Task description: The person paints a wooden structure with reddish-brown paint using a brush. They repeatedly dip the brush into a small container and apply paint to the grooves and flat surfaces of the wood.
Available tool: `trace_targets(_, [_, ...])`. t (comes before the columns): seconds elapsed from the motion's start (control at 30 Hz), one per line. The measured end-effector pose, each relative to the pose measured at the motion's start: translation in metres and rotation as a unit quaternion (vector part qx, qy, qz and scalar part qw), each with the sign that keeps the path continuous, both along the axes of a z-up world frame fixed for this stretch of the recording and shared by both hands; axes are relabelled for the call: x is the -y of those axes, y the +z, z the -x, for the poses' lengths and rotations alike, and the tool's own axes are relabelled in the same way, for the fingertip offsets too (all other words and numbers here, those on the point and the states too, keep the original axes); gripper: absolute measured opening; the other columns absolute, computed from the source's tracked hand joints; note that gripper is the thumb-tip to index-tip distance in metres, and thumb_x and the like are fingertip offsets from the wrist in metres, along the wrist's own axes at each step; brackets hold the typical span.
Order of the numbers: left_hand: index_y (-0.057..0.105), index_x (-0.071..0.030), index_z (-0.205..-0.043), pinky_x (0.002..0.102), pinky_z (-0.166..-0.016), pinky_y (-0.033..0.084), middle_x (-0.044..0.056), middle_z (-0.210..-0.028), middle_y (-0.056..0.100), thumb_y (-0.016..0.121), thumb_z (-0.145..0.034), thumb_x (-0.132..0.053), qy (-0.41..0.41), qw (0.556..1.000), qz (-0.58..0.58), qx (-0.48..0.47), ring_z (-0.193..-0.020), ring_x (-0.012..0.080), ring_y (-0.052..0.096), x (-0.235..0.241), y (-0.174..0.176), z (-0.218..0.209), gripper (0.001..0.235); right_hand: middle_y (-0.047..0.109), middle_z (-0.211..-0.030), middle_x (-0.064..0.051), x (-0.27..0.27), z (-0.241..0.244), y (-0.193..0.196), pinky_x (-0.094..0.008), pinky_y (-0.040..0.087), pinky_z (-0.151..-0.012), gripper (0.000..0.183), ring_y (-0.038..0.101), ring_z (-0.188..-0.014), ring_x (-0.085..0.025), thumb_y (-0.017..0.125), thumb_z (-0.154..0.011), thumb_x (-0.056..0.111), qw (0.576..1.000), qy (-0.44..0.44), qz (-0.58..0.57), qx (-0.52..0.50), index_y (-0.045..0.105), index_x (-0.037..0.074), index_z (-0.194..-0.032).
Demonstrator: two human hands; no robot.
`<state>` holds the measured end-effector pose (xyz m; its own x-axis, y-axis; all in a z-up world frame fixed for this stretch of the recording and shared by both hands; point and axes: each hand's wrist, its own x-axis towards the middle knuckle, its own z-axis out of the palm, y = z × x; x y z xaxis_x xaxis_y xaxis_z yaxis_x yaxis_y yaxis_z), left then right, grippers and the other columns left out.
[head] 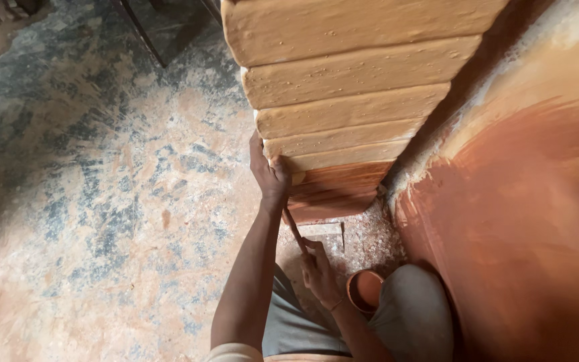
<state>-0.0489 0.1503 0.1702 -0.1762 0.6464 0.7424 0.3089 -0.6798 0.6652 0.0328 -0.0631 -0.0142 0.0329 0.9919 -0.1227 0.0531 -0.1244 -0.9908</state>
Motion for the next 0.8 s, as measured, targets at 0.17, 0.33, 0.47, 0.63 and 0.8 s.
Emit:
trace_targets(0.17, [0.053,0.004,-0.140,0.046,-0.109,0.049,0.028,-0.137,0.058,0.028,-0.108,-0.068,0.004,1.000,-0.011,-0.003,-0.130,0.0421,0.060,-0.003,-0.002,-0.001,0.083,0.063,-0.079,0.000,0.005,-0.071,0.017,-0.017,0.039,-0.044,0.028,0.046,-0.055,-0.005,0.049,-0.105,0.021,0.992,-0.098,0.038,-0.073,0.058,0.018,-0.131])
trace_targets(0.33, [0.053,0.004,-0.139,0.048,-0.110,0.048,0.028,-0.135,0.058,0.028,-0.109,-0.066,0.001,1.000,-0.016,-0.003,-0.129,0.0429,0.060,-0.004,-0.003,0.000,0.081,0.044,-0.072,0.007,0.011,-0.156,0.033,-0.017,0.032,-0.039,0.016,0.037,-0.052,-0.003,0.052,-0.107,0.021,0.913,-0.301,-0.073,-0.264,0.053,0.018,-0.123])
trace_targets(0.47, [0.055,0.003,-0.138,0.047,-0.111,0.048,0.027,-0.136,0.058,0.027,-0.108,-0.067,0.006,1.000,-0.014,-0.011,-0.130,0.0427,0.060,-0.004,-0.006,-0.001,0.081,0.041,-0.069,0.005,0.011,-0.156,0.033,-0.019,0.034,-0.039,0.014,0.036,-0.050,-0.004,0.050,-0.108,0.023,0.886,-0.394,-0.043,-0.240,0.048,0.021,-0.122])
trace_targets(0.63, [0.053,0.004,-0.138,0.047,-0.111,0.048,0.027,-0.136,0.058,0.028,-0.108,-0.068,0.004,1.000,-0.008,-0.010,-0.130,0.0423,0.058,-0.003,-0.008,0.001,0.082,0.043,-0.082,-0.002,-0.004,-0.063,0.026,-0.019,0.033,-0.040,0.039,0.036,-0.055,-0.004,0.050,-0.104,0.019,0.955,-0.242,-0.015,-0.170,0.050,0.021,-0.143])
trace_targets(0.8, [0.054,0.004,-0.137,0.047,-0.112,0.047,0.026,-0.135,0.059,0.029,-0.108,-0.068,0.000,1.000,-0.015,-0.008,-0.130,0.0411,0.058,-0.004,-0.004,0.001,0.082,0.063,-0.113,-0.012,-0.015,0.037,0.013,-0.018,0.049,-0.060,0.019,0.052,-0.074,-0.007,0.037,-0.119,0.021,0.933,-0.029,-0.255,0.252,0.047,0.005,-0.121])
